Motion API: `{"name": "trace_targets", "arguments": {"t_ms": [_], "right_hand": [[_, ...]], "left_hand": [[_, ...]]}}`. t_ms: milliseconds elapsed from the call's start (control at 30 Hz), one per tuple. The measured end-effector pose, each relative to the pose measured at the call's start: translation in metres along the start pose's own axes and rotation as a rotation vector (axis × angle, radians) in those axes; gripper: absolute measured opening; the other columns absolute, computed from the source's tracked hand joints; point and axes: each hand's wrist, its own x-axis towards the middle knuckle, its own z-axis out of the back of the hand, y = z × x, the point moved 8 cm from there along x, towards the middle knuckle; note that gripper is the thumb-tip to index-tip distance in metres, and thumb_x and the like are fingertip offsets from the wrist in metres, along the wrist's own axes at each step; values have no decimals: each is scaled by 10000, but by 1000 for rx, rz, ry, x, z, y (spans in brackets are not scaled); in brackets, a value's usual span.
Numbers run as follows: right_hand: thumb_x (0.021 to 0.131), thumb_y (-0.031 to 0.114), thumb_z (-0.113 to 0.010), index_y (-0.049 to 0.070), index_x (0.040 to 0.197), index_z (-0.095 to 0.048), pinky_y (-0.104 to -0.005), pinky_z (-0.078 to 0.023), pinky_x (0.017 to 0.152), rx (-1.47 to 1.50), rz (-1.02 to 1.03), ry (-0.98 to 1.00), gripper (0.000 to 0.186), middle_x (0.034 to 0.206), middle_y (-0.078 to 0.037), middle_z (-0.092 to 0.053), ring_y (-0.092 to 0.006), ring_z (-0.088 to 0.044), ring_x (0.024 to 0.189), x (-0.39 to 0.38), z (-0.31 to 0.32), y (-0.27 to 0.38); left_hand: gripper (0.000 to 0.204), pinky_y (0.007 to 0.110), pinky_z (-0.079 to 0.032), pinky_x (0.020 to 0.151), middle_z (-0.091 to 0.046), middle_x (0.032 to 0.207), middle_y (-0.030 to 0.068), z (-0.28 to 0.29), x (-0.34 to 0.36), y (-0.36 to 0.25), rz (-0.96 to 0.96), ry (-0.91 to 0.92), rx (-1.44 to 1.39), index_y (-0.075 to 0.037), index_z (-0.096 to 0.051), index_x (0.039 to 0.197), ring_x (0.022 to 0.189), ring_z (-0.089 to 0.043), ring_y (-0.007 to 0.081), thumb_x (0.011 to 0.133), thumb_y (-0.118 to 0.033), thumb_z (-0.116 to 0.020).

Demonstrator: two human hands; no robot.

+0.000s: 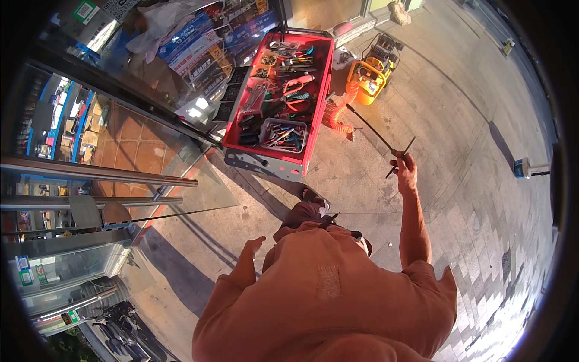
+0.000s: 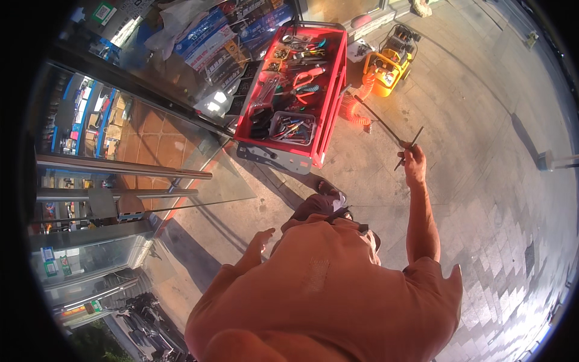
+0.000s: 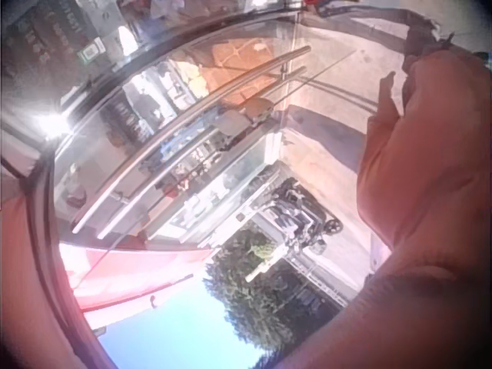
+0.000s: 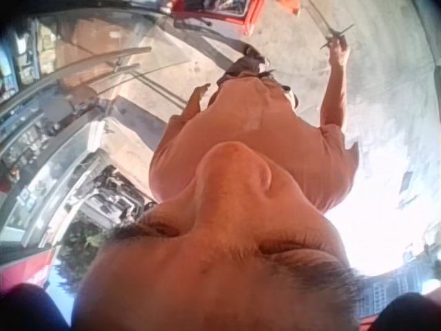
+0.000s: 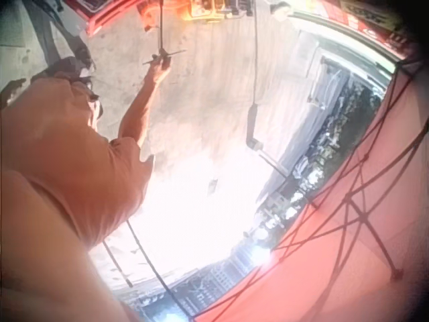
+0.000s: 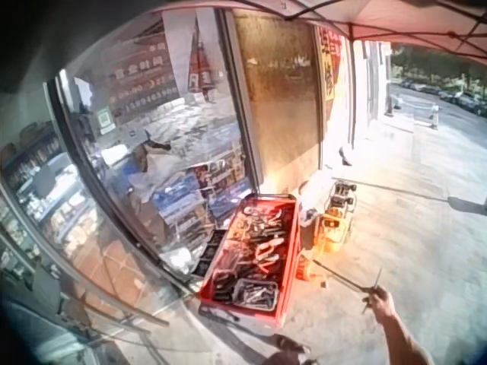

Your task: The person selects a small fastener from a red tool cart, then uses a cordless drill to remove a screw from the scooter seat area. They retrieve a T-handle wrench and a black plastic cover, then use the wrench to tighten a bolt on the scooter's front assembly.

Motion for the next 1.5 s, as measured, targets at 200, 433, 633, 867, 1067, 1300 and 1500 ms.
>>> {"name": "trace_targets", "arguments": {"t_ms": [200,433,633,867,1067,1300,1500], "right_hand": [[902,151,-466,71,1059,-578,-240,-431,636,117,23,48,208,1087,-23,-638,-112,-604,815,118,-70,66],[901,103,-445,46,1006,-607,-264,-459,600,-115,271,176,202,989,-48,-646,-124,-610,748,281,-116,129],[849,163,-505,64,948,-617,-399,-491,671,-644,759,231,179,788,-162,-643,-324,-641,758,444,-218,215],[874,226,-548,82,934,-628,-405,-496,698,-738,752,554,176,829,-163,-652,-338,-639,813,586,-321,249],[857,186,-509,92,974,-633,-432,-488,764,-1026,952,923,195,896,-163,-654,-348,-627,862,626,-439,221],[814,135,-521,100,952,-657,-452,-470,830,-1390,1219,1091,197,981,-140,-639,-347,-577,930,629,-529,115],[795,115,-553,139,964,-675,-423,-486,838,-1141,1351,1008,210,1014,-108,-641,-307,-576,983,638,-542,101]], "left_hand": [[637,451,-455,829,-598,1186,147,-43,-9,-19,159,-81,-274,-11,-588,1193,1016,-567,314,761,-473,-665],[362,406,-418,716,-547,897,34,-55,-36,-130,-46,-124,-711,-70,-589,1034,819,-505,155,815,-356,-624],[156,342,-397,626,-475,722,-44,-103,-56,-123,166,-223,-1108,-182,-547,869,629,-458,104,833,-323,-602],[341,376,-453,620,-568,867,65,-277,-90,-106,553,-301,-1464,-86,-553,1099,705,-547,209,860,-325,-599],[314,274,-483,583,-619,847,82,-374,-64,-185,351,-354,-1598,25,-578,1030,704,-585,180,866,-240,-609],[301,349,-490,677,-619,1023,60,-322,-147,-296,386,-463,-1596,-111,-541,1146,849,-606,201,897,-278,-574],[331,334,-496,679,-627,998,79,-331,-174,-329,388,-530,-1554,-80,-535,1172,843,-616,214,898,-261,-575]]}}
